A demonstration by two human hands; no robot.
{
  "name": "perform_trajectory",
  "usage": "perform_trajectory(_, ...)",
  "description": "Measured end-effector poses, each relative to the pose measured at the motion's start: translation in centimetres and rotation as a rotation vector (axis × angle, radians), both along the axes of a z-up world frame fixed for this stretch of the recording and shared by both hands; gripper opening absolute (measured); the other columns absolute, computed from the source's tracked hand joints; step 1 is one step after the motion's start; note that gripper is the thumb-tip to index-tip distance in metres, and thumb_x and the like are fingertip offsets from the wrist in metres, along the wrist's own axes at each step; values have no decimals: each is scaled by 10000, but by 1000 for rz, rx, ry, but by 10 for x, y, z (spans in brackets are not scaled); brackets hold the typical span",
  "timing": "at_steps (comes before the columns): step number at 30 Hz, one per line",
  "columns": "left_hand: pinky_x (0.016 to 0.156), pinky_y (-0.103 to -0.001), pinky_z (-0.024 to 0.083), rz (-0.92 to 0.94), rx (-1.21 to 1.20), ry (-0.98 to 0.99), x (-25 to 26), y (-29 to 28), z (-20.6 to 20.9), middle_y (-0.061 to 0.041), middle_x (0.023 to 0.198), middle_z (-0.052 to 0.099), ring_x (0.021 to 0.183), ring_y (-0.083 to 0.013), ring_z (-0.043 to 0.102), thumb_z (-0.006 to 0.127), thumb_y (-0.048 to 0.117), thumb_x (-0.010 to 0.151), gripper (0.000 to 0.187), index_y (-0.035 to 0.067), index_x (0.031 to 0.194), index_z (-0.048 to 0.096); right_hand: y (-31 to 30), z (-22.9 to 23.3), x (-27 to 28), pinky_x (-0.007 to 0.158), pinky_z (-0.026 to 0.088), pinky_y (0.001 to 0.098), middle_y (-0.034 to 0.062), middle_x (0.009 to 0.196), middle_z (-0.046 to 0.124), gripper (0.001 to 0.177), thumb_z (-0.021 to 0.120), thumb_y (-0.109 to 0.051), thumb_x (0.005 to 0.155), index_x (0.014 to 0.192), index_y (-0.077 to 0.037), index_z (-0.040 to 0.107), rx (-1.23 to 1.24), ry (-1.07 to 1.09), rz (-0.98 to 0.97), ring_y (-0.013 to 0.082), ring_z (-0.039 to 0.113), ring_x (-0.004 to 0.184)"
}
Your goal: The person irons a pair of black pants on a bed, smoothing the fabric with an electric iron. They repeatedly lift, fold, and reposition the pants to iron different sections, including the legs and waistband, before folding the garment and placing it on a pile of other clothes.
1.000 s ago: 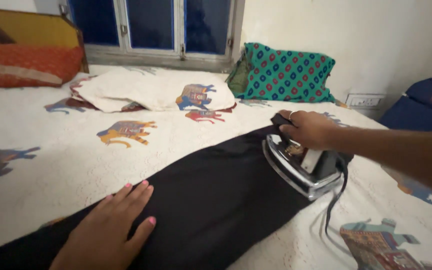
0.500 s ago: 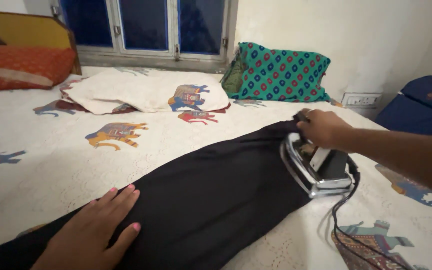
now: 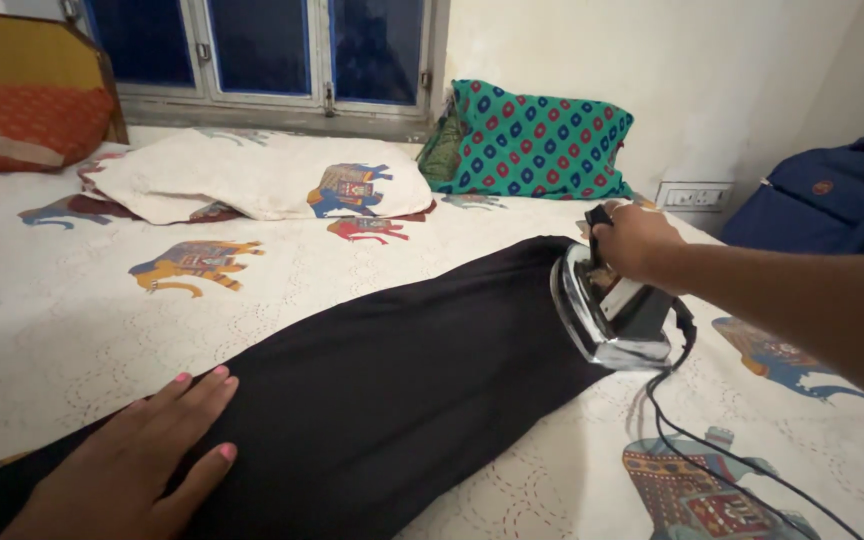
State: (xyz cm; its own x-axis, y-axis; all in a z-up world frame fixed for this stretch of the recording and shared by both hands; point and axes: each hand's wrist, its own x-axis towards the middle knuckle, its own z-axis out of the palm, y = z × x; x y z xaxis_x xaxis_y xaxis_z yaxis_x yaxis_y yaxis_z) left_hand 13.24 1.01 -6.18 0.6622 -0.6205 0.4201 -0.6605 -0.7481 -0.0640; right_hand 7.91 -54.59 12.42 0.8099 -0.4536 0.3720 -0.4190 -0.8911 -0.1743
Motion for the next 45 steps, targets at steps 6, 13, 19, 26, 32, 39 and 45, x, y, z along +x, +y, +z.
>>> perform_trajectory(6,1212,-431,283,109,163,138,-23,-13,30,-100,1647,339,1536,-317,274,493,573,973,780,132,1591,312,16,3,-30,955,543,501,238,1141,736,432,485,-306,1008,1392,-128,573,137,128,-64,390,724,1052)
perform_trajectory(13,1209,-492,191,228,277,307,-71,-21,67,-103,1682,108,1536,-342,111,347,558,1004,773,131,1618,151,41,5,-97,935,540,504,236,1167,717,396,480,-331,1025,1369,-148,549,164,201,-69,390,723,1042)
perform_trajectory(19,1240,-505,177,289,298,468,-109,-29,73,-108,1700,27,1561,-329,75,329,578,1031,767,120,1597,88,77,16,-165,894,563,496,232,1097,745,390,486,-334,1021,1365,-154,532,243,248,-69,388,769,958)
perform_trajectory(26,1244,-480,246,203,296,543,-165,-52,56,-115,1707,96,1575,-325,127,382,605,1014,793,141,1610,140,89,26,-253,826,559,449,177,941,771,507,574,-305,959,1453,-205,520,261,278,60,277,752,851)
perform_trajectory(32,1242,-527,212,-253,491,56,-163,-64,24,-235,1638,207,1560,-398,155,307,518,1108,628,31,1504,284,57,39,-298,703,566,418,167,903,759,363,692,-289,953,1053,57,742,476,265,-109,244,723,735)
perform_trajectory(39,1285,-531,214,234,460,693,-141,-84,20,-40,1754,-58,1615,-341,-7,319,629,1051,786,228,1662,27,-29,57,-270,658,560,427,232,809,742,269,692,-114,951,919,148,742,703,-128,-180,290,708,672)
perform_trajectory(45,1283,-534,238,251,499,661,-144,-84,23,-43,1764,-41,1618,-346,2,301,642,1051,787,227,1671,47,-43,40,-265,747,560,407,128,913,709,190,686,11,889,1076,32,661,824,-492,-175,230,693,840)
